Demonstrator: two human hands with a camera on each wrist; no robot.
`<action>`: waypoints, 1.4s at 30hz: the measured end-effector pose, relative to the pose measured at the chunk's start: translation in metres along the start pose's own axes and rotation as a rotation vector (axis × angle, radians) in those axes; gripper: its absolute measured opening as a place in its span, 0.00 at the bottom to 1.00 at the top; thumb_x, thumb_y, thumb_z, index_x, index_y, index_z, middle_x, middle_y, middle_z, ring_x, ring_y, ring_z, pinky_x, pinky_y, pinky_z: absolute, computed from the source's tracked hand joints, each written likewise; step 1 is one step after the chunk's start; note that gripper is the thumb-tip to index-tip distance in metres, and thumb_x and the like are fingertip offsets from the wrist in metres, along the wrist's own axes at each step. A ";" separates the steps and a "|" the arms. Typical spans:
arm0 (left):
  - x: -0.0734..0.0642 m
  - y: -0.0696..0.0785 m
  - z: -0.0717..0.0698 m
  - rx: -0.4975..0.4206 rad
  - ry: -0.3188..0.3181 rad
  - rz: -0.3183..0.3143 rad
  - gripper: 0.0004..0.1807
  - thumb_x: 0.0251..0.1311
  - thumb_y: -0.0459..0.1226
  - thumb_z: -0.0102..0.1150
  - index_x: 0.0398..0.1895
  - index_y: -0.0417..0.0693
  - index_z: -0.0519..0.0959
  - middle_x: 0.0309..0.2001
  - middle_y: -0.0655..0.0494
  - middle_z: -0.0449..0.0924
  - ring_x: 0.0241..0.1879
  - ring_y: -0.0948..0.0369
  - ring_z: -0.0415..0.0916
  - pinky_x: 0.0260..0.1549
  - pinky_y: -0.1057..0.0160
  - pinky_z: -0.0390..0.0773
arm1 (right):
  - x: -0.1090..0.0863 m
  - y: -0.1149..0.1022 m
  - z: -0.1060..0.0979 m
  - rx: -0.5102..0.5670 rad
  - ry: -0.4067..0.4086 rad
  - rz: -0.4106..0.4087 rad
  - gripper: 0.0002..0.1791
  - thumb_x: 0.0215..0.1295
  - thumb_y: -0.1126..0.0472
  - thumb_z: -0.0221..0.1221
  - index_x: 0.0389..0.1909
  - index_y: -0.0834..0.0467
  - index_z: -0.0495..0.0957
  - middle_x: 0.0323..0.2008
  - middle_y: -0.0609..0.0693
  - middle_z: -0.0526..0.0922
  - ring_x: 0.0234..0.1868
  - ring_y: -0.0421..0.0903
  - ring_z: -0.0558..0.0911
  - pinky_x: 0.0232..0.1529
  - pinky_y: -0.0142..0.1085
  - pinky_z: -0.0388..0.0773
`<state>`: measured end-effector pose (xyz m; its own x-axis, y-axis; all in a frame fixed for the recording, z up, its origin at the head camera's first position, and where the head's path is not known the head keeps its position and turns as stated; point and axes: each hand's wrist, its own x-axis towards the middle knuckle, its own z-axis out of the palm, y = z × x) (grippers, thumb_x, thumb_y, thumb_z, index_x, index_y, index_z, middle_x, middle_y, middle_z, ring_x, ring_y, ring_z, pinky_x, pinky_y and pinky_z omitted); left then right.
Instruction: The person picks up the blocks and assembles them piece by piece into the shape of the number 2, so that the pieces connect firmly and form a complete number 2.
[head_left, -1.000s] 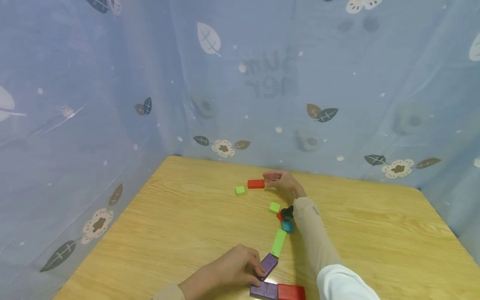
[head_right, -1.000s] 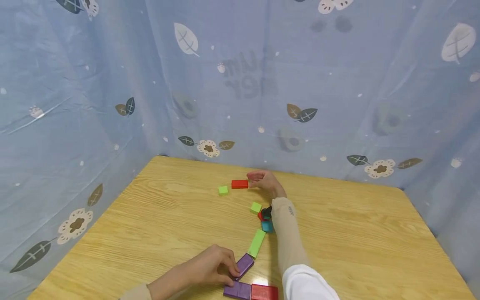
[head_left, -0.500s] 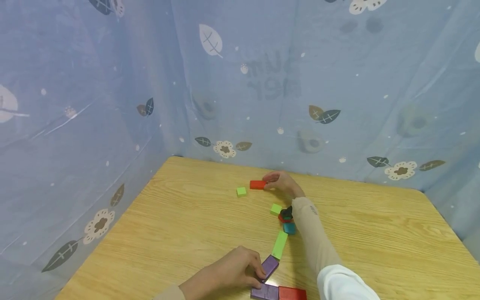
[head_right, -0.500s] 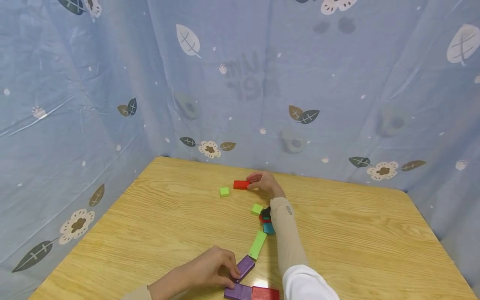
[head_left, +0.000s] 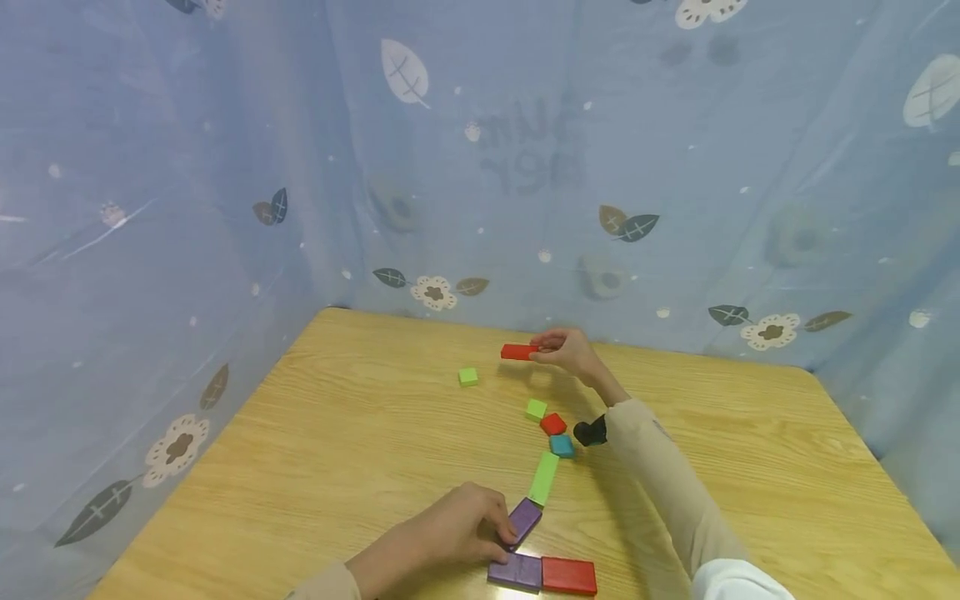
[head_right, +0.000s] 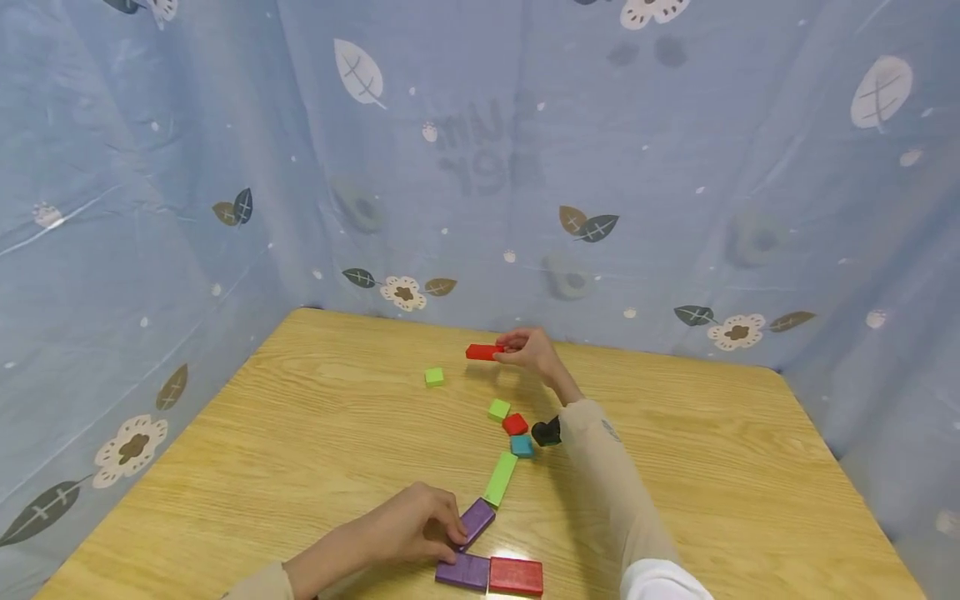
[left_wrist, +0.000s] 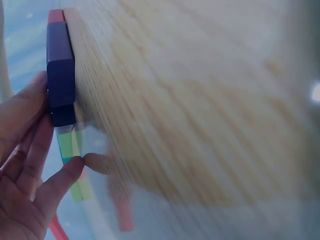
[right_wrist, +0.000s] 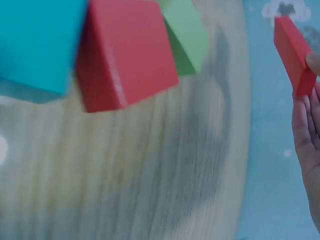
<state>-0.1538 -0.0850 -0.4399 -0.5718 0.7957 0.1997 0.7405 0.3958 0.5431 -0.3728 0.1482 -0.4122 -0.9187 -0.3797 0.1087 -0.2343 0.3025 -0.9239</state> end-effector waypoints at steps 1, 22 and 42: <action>-0.001 0.000 0.000 0.006 0.002 0.005 0.08 0.48 0.38 0.73 0.32 0.49 0.87 0.32 0.66 0.81 0.35 0.78 0.73 0.39 0.83 0.71 | -0.003 -0.002 0.002 0.000 0.013 -0.009 0.18 0.57 0.68 0.66 0.47 0.71 0.78 0.46 0.65 0.82 0.44 0.50 0.82 0.43 0.33 0.80; -0.001 -0.009 0.001 -0.035 -0.014 -0.001 0.08 0.48 0.37 0.73 0.33 0.48 0.87 0.33 0.66 0.82 0.37 0.78 0.74 0.41 0.81 0.72 | -0.046 -0.010 0.043 -0.087 -0.039 -0.161 0.16 0.50 0.69 0.70 0.41 0.66 0.82 0.41 0.59 0.84 0.47 0.55 0.83 0.49 0.41 0.79; 0.000 -0.009 0.004 -0.054 -0.012 -0.015 0.07 0.49 0.38 0.72 0.33 0.50 0.87 0.34 0.68 0.81 0.37 0.78 0.74 0.42 0.80 0.73 | -0.048 0.000 0.049 -0.392 -0.168 -0.289 0.13 0.50 0.70 0.69 0.39 0.64 0.81 0.39 0.56 0.84 0.45 0.56 0.82 0.48 0.46 0.79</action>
<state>-0.1592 -0.0866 -0.4479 -0.5778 0.7957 0.1817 0.7118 0.3824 0.5891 -0.3127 0.1233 -0.4351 -0.7425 -0.6217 0.2494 -0.6024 0.4569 -0.6545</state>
